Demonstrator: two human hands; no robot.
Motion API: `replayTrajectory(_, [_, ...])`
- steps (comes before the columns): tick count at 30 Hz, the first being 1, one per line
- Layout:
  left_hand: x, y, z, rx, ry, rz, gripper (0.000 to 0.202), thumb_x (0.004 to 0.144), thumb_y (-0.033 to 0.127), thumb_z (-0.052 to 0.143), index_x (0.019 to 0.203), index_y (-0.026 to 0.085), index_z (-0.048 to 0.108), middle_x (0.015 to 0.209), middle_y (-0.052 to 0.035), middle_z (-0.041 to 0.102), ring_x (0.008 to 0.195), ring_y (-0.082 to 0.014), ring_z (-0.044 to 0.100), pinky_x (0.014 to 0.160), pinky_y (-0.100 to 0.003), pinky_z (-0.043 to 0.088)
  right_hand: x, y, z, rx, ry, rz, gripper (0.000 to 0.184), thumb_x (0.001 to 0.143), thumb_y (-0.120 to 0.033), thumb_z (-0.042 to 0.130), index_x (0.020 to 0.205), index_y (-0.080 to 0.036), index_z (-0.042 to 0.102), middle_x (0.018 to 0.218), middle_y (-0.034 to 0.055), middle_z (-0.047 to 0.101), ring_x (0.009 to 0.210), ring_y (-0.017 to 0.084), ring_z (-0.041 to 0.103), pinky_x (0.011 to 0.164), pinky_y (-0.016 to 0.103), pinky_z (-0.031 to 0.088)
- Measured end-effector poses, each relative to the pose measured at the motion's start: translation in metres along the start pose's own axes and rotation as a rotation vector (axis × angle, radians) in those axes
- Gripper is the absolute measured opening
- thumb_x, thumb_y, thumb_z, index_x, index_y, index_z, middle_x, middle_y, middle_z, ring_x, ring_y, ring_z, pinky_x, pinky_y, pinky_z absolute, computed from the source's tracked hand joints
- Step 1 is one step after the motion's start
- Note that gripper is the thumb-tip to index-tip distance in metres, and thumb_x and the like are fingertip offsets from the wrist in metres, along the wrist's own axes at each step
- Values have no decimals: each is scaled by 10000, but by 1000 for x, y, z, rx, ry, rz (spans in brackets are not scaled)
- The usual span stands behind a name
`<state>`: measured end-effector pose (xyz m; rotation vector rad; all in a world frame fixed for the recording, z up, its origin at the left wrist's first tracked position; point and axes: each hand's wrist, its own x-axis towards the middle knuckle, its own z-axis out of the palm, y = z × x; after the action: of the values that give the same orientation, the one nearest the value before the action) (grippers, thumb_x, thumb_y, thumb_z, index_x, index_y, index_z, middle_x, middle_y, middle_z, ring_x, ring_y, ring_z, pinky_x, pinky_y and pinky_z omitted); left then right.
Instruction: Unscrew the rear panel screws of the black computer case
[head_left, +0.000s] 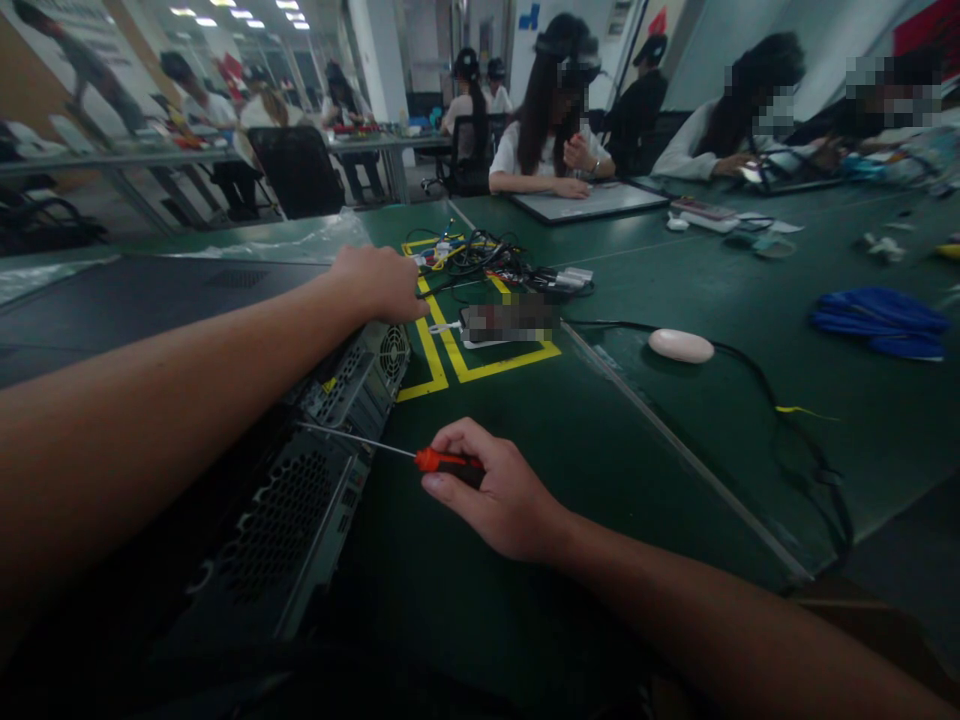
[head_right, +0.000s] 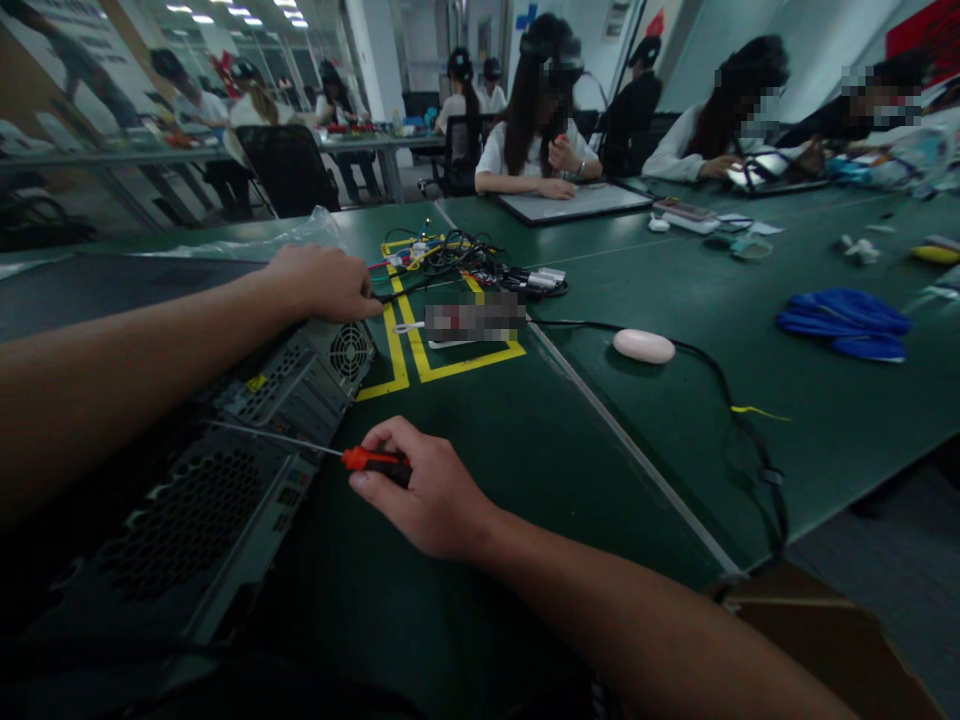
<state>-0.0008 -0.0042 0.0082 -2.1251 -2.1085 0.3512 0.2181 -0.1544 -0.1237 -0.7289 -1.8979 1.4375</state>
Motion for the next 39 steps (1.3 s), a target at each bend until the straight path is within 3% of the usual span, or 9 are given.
replayTrajectory(3, [1, -1, 1, 22, -8, 4, 670, 1057, 603, 713, 1544, 175, 883, 1545, -278, 802, 1469, -558, 722, 1237, -662, 572, 0, 0, 0, -6, -7, 11, 196, 1063, -353, 821, 1135, -260, 665, 995, -5, 741, 869, 199, 676, 841, 352, 544])
replayTrajectory(9, [6, -6, 4, -25, 9, 12, 697, 992, 681, 769, 1522, 249, 905, 1480, -239, 830, 1468, -547, 708, 1238, -658, 562, 0, 0, 0, -24, 5, 17, 204, 1058, -368, 825, 1133, -262, 668, 990, -4, 737, 874, 203, 669, 846, 364, 546])
replayTrajectory(19, [2, -4, 1, -21, 2, 17, 703, 995, 660, 779, 1566, 263, 884, 1461, -242, 845, 1462, -557, 719, 1224, -666, 573, 0, -1, -1, -13, -11, 31, 215, 1062, -388, 820, 1149, -261, 669, 994, -4, 737, 873, 204, 670, 848, 369, 544])
replayTrajectory(24, [3, -5, 2, -35, 10, 18, 681, 990, 618, 770, 1516, 208, 908, 1501, -280, 824, 1454, -592, 725, 1228, -691, 564, -1, -5, -1, -3, -10, 31, 195, 1064, -359, 816, 1144, -261, 667, 991, -5, 732, 878, 206, 677, 850, 366, 538])
replayTrajectory(30, [2, -2, 2, 21, 7, 5, 697, 1023, 631, 716, 1545, 202, 885, 1513, -265, 827, 1477, -575, 719, 1221, -665, 577, -1, -2, -1, -11, -4, 43, 207, 1066, -366, 836, 1150, -259, 681, 997, -8, 738, 889, 203, 683, 851, 353, 540])
replayTrajectory(34, [1, -3, 2, -52, 8, 8, 713, 990, 597, 779, 1568, 190, 873, 1554, -287, 803, 1485, -592, 715, 1252, -695, 555, 0, 0, 0, 3, -5, 37, 193, 1071, -355, 839, 1151, -255, 694, 990, -6, 736, 895, 208, 691, 851, 354, 544])
replayTrajectory(39, [3, -6, 3, -60, 20, 27, 735, 963, 622, 793, 1577, 227, 871, 1457, -281, 844, 1445, -607, 716, 1219, -742, 563, -1, 0, -1, 33, -25, 47, 186, 1091, -387, 831, 1151, -240, 735, 1005, 8, 766, 886, 206, 694, 840, 352, 547])
